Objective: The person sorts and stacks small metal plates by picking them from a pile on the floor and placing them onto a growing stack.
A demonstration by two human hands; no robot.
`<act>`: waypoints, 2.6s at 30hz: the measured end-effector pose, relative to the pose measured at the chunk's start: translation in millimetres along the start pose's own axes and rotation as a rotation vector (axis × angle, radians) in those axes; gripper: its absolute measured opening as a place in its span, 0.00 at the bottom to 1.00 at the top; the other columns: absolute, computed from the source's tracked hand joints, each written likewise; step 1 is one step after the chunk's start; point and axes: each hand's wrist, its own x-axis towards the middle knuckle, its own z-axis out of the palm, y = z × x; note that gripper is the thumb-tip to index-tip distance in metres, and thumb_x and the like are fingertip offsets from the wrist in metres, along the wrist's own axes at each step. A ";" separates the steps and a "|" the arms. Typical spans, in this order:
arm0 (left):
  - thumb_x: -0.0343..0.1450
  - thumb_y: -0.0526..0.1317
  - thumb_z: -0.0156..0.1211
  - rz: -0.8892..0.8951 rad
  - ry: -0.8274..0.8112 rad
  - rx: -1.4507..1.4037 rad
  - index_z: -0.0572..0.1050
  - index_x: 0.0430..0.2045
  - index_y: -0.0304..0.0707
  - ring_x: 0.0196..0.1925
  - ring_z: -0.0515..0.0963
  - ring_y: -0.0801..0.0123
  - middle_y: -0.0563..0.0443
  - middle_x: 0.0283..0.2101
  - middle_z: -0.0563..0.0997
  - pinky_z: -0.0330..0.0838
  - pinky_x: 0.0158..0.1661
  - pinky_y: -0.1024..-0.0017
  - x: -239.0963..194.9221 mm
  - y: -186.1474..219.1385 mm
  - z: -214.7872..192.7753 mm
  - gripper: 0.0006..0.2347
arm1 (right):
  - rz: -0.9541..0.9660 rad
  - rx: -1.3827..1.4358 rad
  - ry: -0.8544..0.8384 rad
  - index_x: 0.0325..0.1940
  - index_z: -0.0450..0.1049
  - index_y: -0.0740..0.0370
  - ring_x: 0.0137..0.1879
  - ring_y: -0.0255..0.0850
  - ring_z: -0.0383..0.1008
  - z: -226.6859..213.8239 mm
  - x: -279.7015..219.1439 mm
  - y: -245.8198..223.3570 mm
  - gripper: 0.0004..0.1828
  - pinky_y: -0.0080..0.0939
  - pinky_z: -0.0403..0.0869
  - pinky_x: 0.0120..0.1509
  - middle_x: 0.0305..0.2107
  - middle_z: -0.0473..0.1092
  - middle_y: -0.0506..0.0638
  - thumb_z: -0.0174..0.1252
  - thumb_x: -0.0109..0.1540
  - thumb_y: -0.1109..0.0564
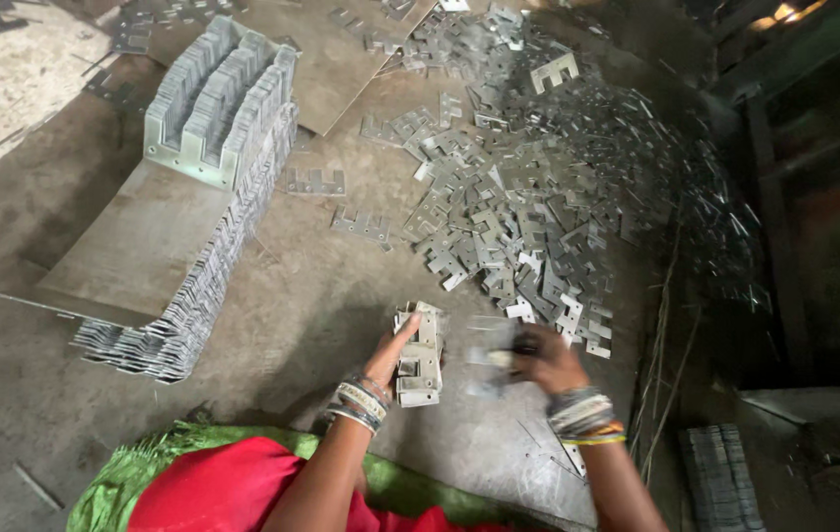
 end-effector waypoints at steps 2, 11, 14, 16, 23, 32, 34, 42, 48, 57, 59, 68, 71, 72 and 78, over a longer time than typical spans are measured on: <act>0.65 0.53 0.70 0.018 -0.019 0.054 0.78 0.41 0.40 0.27 0.83 0.67 0.52 0.31 0.82 0.81 0.29 0.64 5.1 -8.6 -7.0 0.20 | -0.053 -0.027 -0.019 0.48 0.77 0.66 0.39 0.42 0.80 30.1 3.4 -22.0 0.19 0.42 0.82 0.44 0.35 0.79 0.52 0.71 0.53 0.66; 0.55 0.34 0.76 0.348 -0.042 1.683 0.78 0.39 0.31 0.42 0.82 0.47 0.35 0.39 0.82 0.79 0.43 0.55 13.3 -33.5 -3.8 0.19 | -0.249 -0.370 0.251 0.67 0.58 0.64 0.57 0.50 0.74 91.5 -52.4 12.6 0.55 0.47 0.79 0.55 0.53 0.70 0.60 0.79 0.41 0.62; 0.60 0.36 0.71 0.009 -0.331 2.211 0.81 0.42 0.34 0.49 0.82 0.44 0.31 0.45 0.82 0.79 0.48 0.53 1.0 -49.4 24.1 0.17 | -0.365 -0.454 0.196 0.68 0.54 0.66 0.65 0.61 0.65 110.6 -75.4 33.2 0.59 0.54 0.69 0.65 0.59 0.63 0.67 0.79 0.39 0.64; 0.60 0.39 0.70 -0.144 -0.368 2.333 0.81 0.45 0.34 0.54 0.82 0.45 0.33 0.49 0.82 0.78 0.52 0.53 -9.2 -63.7 33.6 0.19 | -0.405 -0.397 0.155 0.70 0.53 0.67 0.66 0.63 0.64 121.2 -79.1 41.2 0.57 0.54 0.67 0.68 0.60 0.62 0.68 0.75 0.41 0.65; 0.51 0.55 0.85 -0.039 -0.344 2.311 0.76 0.50 0.30 0.68 0.65 0.43 0.30 0.65 0.65 0.65 0.63 0.58 -25.1 -30.9 32.4 0.38 | -0.465 -0.401 0.125 0.69 0.55 0.69 0.63 0.65 0.69 146.9 -76.4 78.9 0.49 0.53 0.70 0.67 0.57 0.67 0.70 0.68 0.47 0.61; 0.67 0.74 0.43 0.040 0.336 0.838 0.78 0.52 0.29 0.49 0.86 0.58 0.45 0.43 0.89 0.75 0.57 0.67 53.8 -29.8 -77.5 0.42 | -0.222 -0.205 0.375 0.67 0.62 0.63 0.59 0.57 0.76 159.9 -47.0 28.7 0.50 0.48 0.75 0.63 0.53 0.73 0.62 0.76 0.43 0.59; 0.69 0.75 0.21 0.062 0.182 0.710 0.81 0.58 0.37 0.54 0.84 0.59 0.46 0.48 0.89 0.70 0.60 0.69 60.4 -37.4 -79.1 0.47 | -0.297 -0.190 0.427 0.68 0.60 0.64 0.61 0.58 0.72 163.4 -44.8 21.6 0.54 0.49 0.72 0.65 0.55 0.69 0.64 0.76 0.40 0.62; 0.69 0.73 0.20 0.119 -0.014 0.516 0.53 0.75 0.52 0.79 0.50 0.62 0.53 0.76 0.54 0.42 0.74 0.60 30.7 -38.8 -39.6 0.41 | -0.460 -0.346 0.503 0.70 0.49 0.71 0.67 0.72 0.55 162.9 -44.9 24.7 0.65 0.60 0.61 0.69 0.62 0.54 0.74 0.78 0.34 0.67; 0.69 0.72 0.18 0.050 0.018 0.521 0.53 0.74 0.52 0.74 0.63 0.55 0.40 0.71 0.68 0.50 0.71 0.60 42.2 -49.1 -38.2 0.40 | -0.171 -0.259 0.491 0.75 0.51 0.62 0.66 0.64 0.63 167.0 -44.1 25.7 0.60 0.53 0.70 0.68 0.62 0.57 0.67 0.70 0.41 0.66; 0.68 0.63 0.53 0.488 0.217 1.170 0.60 0.68 0.34 0.70 0.64 0.46 0.34 0.66 0.67 0.58 0.69 0.59 13.9 -34.9 -5.2 0.38 | -0.243 -0.981 0.148 0.65 0.62 0.63 0.65 0.65 0.61 135.6 -31.4 27.0 0.49 0.64 0.62 0.67 0.62 0.62 0.63 0.76 0.45 0.46; 0.66 0.60 0.62 0.647 0.287 1.446 0.61 0.67 0.34 0.70 0.60 0.36 0.29 0.66 0.65 0.56 0.68 0.53 -28.2 2.5 17.5 0.38 | -0.305 -0.972 0.080 0.64 0.63 0.65 0.63 0.61 0.66 129.6 -24.0 32.7 0.47 0.61 0.66 0.66 0.57 0.66 0.62 0.74 0.46 0.49; 0.54 0.51 0.80 1.195 1.085 1.529 0.61 0.67 0.36 0.77 0.44 0.32 0.29 0.73 0.51 0.41 0.72 0.43 -209.2 204.6 8.2 0.46 | 0.143 -0.681 0.101 0.58 0.73 0.63 0.56 0.53 0.74 142.7 53.8 63.6 0.36 0.50 0.72 0.61 0.48 0.76 0.58 0.71 0.51 0.43; 0.43 0.49 0.86 0.961 1.153 1.392 0.54 0.68 0.34 0.77 0.39 0.35 0.31 0.74 0.41 0.38 0.71 0.43 -239.0 223.3 -3.6 0.58 | 0.223 -0.564 0.075 0.58 0.75 0.66 0.55 0.49 0.75 157.6 95.7 42.4 0.34 0.47 0.71 0.61 0.49 0.77 0.58 0.69 0.53 0.44; 0.42 0.49 0.86 0.959 1.170 1.384 0.53 0.69 0.35 0.77 0.39 0.35 0.31 0.74 0.39 0.39 0.71 0.44 -240.9 224.7 -5.2 0.59 | 0.197 -0.483 0.071 0.58 0.76 0.67 0.55 0.48 0.75 164.9 110.6 24.4 0.33 0.46 0.71 0.61 0.49 0.77 0.57 0.68 0.54 0.44; 0.42 0.47 0.87 0.861 1.248 1.251 0.53 0.70 0.38 0.77 0.37 0.38 0.31 0.75 0.33 0.41 0.72 0.46 -242.2 227.1 -14.7 0.59 | -0.436 0.013 -0.053 0.57 0.72 0.69 0.47 0.42 0.76 254.4 137.7 -204.3 0.33 0.43 0.74 0.50 0.42 0.78 0.58 0.71 0.52 0.50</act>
